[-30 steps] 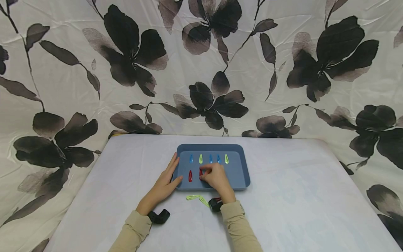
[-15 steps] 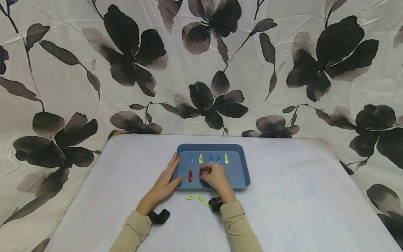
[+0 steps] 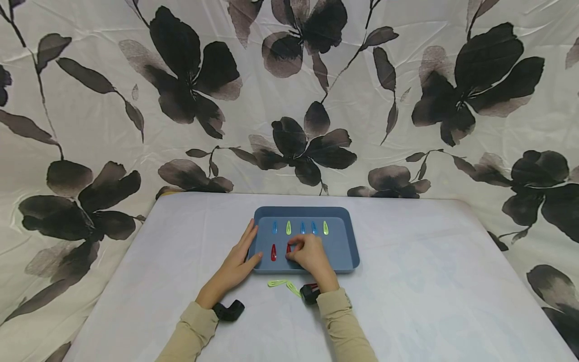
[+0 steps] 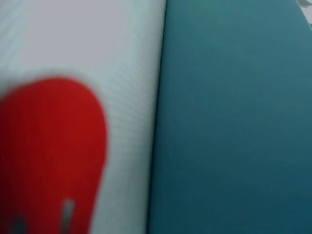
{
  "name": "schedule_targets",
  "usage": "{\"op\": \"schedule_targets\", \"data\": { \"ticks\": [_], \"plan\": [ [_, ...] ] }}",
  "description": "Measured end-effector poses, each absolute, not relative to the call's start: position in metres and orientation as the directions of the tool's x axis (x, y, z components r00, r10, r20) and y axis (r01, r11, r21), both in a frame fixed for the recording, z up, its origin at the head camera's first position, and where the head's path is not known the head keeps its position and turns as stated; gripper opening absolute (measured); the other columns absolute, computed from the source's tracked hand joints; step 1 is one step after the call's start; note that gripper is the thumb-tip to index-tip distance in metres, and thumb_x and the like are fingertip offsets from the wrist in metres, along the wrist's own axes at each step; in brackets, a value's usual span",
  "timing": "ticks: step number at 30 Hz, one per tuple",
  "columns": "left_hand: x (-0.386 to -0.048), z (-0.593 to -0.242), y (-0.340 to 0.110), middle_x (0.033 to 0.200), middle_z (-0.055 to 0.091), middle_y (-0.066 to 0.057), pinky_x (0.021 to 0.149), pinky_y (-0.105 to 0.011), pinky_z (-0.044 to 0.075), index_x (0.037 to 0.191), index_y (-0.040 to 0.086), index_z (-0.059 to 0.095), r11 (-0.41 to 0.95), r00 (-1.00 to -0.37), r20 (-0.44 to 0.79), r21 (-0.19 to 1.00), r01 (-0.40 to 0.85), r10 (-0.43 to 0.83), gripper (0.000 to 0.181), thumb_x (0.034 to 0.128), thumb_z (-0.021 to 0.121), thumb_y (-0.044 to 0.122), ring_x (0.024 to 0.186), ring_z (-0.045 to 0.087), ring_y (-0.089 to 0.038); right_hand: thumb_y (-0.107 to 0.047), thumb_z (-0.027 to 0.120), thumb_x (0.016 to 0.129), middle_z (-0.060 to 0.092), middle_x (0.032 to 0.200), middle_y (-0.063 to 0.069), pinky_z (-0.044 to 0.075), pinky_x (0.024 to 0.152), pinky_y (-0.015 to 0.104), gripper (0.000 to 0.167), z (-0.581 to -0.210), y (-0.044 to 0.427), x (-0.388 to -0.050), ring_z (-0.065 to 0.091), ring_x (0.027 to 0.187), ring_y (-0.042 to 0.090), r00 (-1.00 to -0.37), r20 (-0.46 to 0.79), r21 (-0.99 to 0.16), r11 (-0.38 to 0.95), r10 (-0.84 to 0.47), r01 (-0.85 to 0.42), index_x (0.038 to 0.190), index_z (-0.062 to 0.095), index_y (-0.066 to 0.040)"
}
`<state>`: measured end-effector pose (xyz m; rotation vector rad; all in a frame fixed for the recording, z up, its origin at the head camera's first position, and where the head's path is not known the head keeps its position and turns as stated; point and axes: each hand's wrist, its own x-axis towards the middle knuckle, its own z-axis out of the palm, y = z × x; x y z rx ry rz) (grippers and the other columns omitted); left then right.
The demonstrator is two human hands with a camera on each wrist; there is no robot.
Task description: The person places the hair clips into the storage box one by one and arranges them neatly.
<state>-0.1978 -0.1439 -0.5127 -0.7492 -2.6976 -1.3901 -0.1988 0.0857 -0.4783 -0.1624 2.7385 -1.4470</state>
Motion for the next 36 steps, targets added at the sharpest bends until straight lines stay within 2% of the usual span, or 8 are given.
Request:
{"op": "schedule_targets", "data": {
  "ticks": [7,13,23,36],
  "plan": [
    [-0.198,-0.512,-0.144,0.167,0.002,-0.004,0.116,-0.058,0.015,0.159,0.004,0.017,0.496,-0.888,0.222,0.763,0.415,0.402,0.072,0.0998,0.057,0.018,0.152,0.008,-0.027,-0.005,0.083,0.076,0.063,0.064,0.0,0.047,0.056,0.028,0.024,-0.478,0.087,-0.199,0.054,0.055,0.01,-0.994,0.006,-0.844,0.532,-0.112,-0.065,0.099,0.075,-0.001],
    [-0.197,-0.511,-0.143,0.167,0.004,-0.007,0.116,-0.059,0.016,0.158,0.002,0.018,0.484,-0.884,0.242,0.763,0.429,0.401,0.073,0.0988,0.058,0.016,0.151,0.009,-0.03,-0.006,0.079,0.081,0.064,0.07,0.003,0.046,0.052,0.028,0.019,-0.473,0.09,-0.199,0.055,0.056,0.012,-0.997,-0.003,-0.894,0.447,-0.074,-0.03,0.099,0.074,-0.001],
    [-0.197,-0.512,-0.143,0.167,0.004,-0.007,0.115,-0.061,0.016,0.158,0.002,0.018,0.499,-0.886,0.241,0.753,0.428,0.396,0.073,0.0994,0.057,0.018,0.151,0.009,-0.031,-0.004,0.079,0.081,0.064,0.072,0.003,0.047,0.053,0.027,0.017,-0.459,0.099,-0.196,0.056,0.058,0.012,-0.995,0.072,-0.895,0.436,-0.067,-0.094,0.096,0.075,0.002],
    [-0.197,-0.512,-0.144,0.167,0.003,-0.004,0.115,-0.061,0.015,0.159,0.004,0.018,0.493,-0.889,0.225,0.764,0.415,0.4,0.072,0.0997,0.056,0.018,0.151,0.008,-0.028,-0.006,0.081,0.081,0.064,0.071,-0.001,0.05,0.06,0.026,0.008,-0.445,0.122,-0.182,0.059,0.064,0.013,-0.974,0.171,-0.861,0.459,-0.147,-0.221,0.088,0.077,-0.005]
  ]
}}
